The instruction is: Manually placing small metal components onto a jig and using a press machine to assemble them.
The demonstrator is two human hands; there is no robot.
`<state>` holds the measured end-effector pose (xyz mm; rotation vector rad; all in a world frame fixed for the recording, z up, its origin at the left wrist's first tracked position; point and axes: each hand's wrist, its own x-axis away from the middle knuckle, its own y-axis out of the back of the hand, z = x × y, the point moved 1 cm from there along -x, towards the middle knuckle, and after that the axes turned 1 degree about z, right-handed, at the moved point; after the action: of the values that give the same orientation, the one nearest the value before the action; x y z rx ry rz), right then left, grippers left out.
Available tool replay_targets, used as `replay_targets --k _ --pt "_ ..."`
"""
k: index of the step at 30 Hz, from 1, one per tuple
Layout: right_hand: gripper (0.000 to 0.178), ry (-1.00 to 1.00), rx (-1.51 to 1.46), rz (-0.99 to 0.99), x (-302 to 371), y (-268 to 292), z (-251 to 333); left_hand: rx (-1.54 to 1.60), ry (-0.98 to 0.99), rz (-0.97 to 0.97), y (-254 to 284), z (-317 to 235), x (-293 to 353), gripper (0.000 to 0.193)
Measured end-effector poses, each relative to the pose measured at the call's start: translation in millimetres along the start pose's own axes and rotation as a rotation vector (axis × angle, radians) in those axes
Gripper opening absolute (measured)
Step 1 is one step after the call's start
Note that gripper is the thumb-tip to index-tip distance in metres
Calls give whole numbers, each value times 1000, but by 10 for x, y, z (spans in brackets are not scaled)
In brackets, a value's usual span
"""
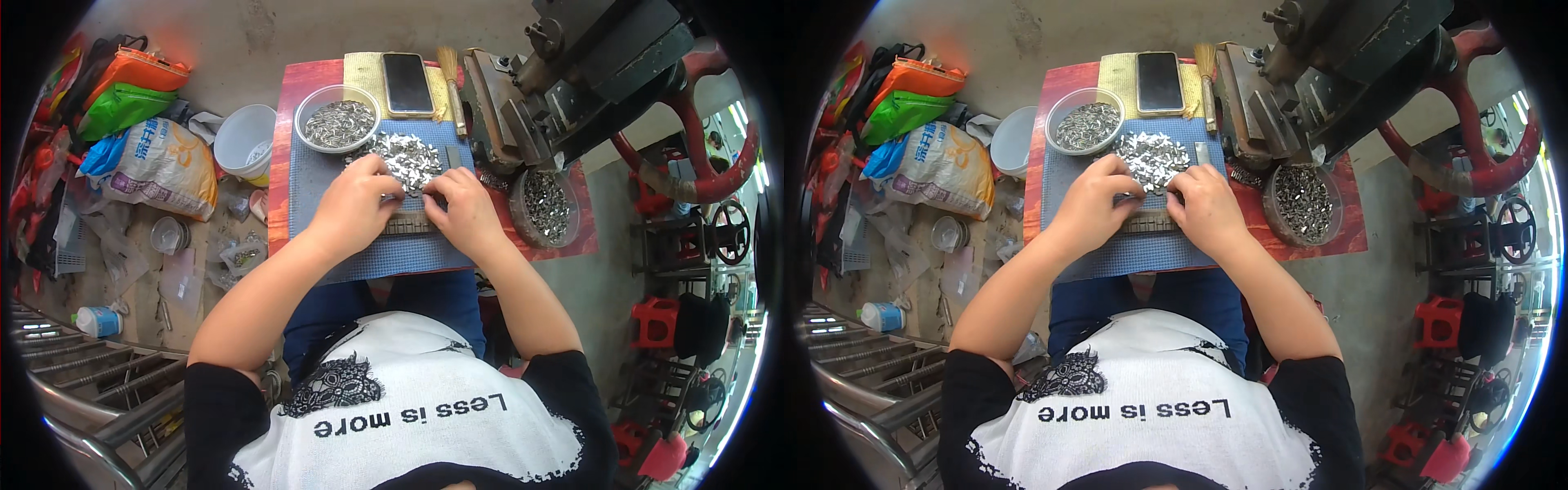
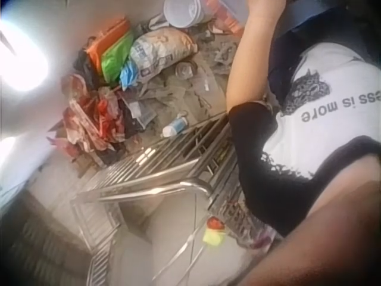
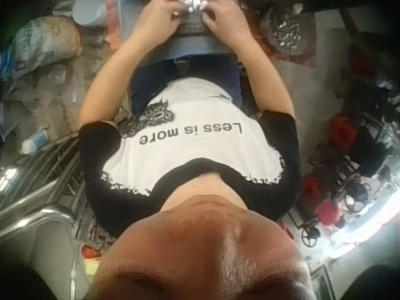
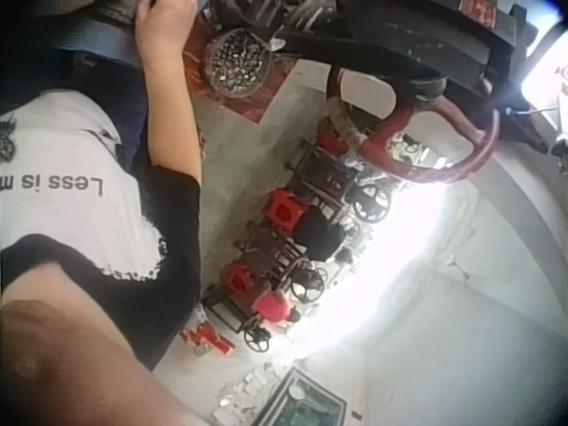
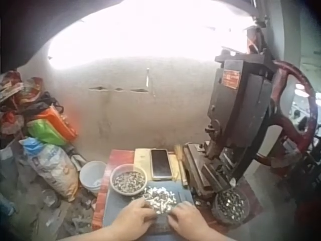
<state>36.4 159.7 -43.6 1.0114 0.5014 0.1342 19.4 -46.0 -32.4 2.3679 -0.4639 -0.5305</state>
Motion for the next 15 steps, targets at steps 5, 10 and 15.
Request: replay_targets --k 5,10,15 --pt "11 54 -18 22 46 89 -1 -154 -146 -14 -245 -7 -208 11" --pt "15 208 -262 114 89 151 126 -246 -237 0 -291 44 -257 6" --pt "16 230 -202 124 129 62 163 17 -75 -69 -12 -32 -171 14"
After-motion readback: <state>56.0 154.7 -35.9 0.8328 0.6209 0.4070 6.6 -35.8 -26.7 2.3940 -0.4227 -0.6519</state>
